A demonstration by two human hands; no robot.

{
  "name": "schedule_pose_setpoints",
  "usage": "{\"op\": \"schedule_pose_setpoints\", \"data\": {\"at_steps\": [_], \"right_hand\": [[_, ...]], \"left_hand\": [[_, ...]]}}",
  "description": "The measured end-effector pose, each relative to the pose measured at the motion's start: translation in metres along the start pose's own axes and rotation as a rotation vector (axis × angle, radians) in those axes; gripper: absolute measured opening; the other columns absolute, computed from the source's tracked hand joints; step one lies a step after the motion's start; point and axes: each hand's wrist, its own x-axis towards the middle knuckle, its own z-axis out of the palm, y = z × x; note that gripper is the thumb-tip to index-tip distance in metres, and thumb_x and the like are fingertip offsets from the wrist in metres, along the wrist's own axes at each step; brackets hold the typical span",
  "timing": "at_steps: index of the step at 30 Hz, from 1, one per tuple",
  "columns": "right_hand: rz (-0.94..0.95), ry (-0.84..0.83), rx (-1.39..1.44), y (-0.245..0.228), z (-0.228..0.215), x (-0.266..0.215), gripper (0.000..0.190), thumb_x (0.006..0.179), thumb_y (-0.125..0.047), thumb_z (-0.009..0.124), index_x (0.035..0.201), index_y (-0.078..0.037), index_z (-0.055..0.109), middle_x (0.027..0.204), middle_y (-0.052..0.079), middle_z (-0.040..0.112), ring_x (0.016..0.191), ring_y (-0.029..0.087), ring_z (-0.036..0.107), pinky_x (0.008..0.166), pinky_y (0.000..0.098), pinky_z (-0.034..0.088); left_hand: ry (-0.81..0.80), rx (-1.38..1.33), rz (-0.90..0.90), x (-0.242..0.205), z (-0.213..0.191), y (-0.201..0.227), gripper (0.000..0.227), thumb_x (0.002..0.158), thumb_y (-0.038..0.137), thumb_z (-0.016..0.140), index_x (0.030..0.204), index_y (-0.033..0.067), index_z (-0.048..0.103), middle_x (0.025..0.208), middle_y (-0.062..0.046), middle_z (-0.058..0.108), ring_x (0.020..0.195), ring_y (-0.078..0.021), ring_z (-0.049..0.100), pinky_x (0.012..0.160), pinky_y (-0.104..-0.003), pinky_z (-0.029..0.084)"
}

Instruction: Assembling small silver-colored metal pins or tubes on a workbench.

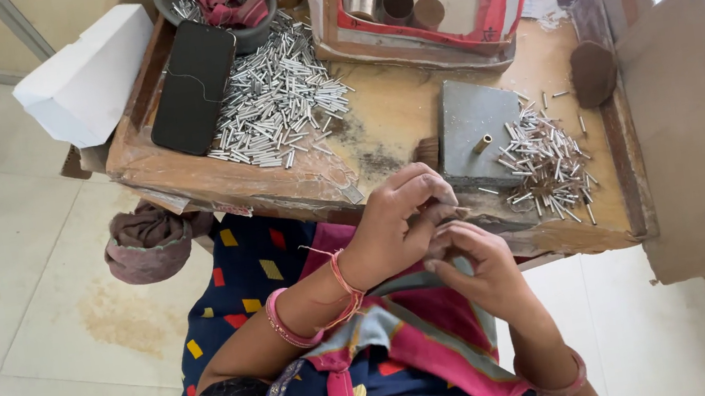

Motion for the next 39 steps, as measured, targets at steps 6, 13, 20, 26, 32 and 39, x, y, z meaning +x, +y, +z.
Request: {"op": "schedule_pose_setpoints", "data": {"at_steps": [6, 13, 20, 26, 32, 39], "right_hand": [[-0.321, 0.517, -0.396, -0.019, 0.019, -0.001, 0.042, 0.084, 0.003, 0.077, 0.122, 0.002, 0.061, 0.110, 0.015, 0.068, 0.098, 0.021, 0.070, 0.086, 0.0301, 0.058], [-0.527, 0.596, -0.632, -0.020, 0.023, -0.009, 0.029, 0.083, 0.009, 0.078, 0.110, 0.002, 0.072, 0.101, 0.016, 0.069, 0.092, 0.026, 0.071, 0.081, 0.0334, 0.058], [-0.509, 0.600, -0.653, -0.010, 0.017, -0.010, 0.022, 0.086, 0.010, 0.076, 0.106, 0.003, 0.073, 0.096, 0.014, 0.069, 0.087, 0.025, 0.071, 0.079, 0.0323, 0.057], [-0.382, 0.648, -0.585, 0.008, 0.003, -0.012, 0.015, 0.089, 0.008, 0.074, 0.103, 0.002, 0.072, 0.099, 0.013, 0.072, 0.088, 0.022, 0.071, 0.078, 0.0300, 0.057], [-0.311, 0.605, -0.490, 0.026, 0.002, -0.008, 0.014, 0.088, 0.007, 0.075, 0.101, 0.002, 0.071, 0.096, 0.012, 0.071, 0.086, 0.021, 0.070, 0.078, 0.0288, 0.056], [-0.272, 0.557, -0.502, 0.041, 0.009, -0.007, 0.016, 0.085, 0.005, 0.076, 0.098, 0.003, 0.068, 0.095, 0.013, 0.070, 0.084, 0.020, 0.070, 0.076, 0.0283, 0.055]], "left_hand": [[-0.042, -0.265, -0.225, -0.018, 0.020, -0.026, 0.009, 0.092, -0.004, 0.070, 0.097, 0.0021, 0.066, 0.092, -0.003, 0.069, 0.088, -0.0129, 0.067, 0.082, -0.027, 0.054], [-0.247, -0.897, -0.532, -0.035, 0.032, -0.058, 0.006, 0.099, -0.002, 0.067, 0.098, 0.0029, 0.064, 0.093, 0.003, 0.064, 0.085, -0.0040, 0.057, 0.074, -0.021, 0.047], [-0.277, -0.696, -0.485, -0.038, 0.039, -0.065, 0.005, 0.098, 0.000, 0.067, 0.095, 0.0026, 0.063, 0.090, 0.004, 0.061, 0.085, -0.0044, 0.056, 0.076, -0.023, 0.049], [-0.249, -0.437, -0.424, -0.025, 0.028, -0.039, 0.005, 0.095, 0.000, 0.066, 0.094, 0.0020, 0.062, 0.086, 0.000, 0.061, 0.082, -0.0068, 0.056, 0.076, -0.026, 0.050], [-0.186, -0.271, -0.409, -0.019, 0.022, -0.034, 0.008, 0.089, 0.002, 0.070, 0.093, 0.0014, 0.064, 0.084, -0.004, 0.062, 0.078, -0.0089, 0.060, 0.073, -0.027, 0.052], [-0.236, -0.296, -0.397, -0.021, 0.026, -0.038, 0.010, 0.090, 0.003, 0.072, 0.094, 0.0010, 0.064, 0.086, -0.004, 0.063, 0.081, -0.0101, 0.062, 0.074, -0.028, 0.053]]}}
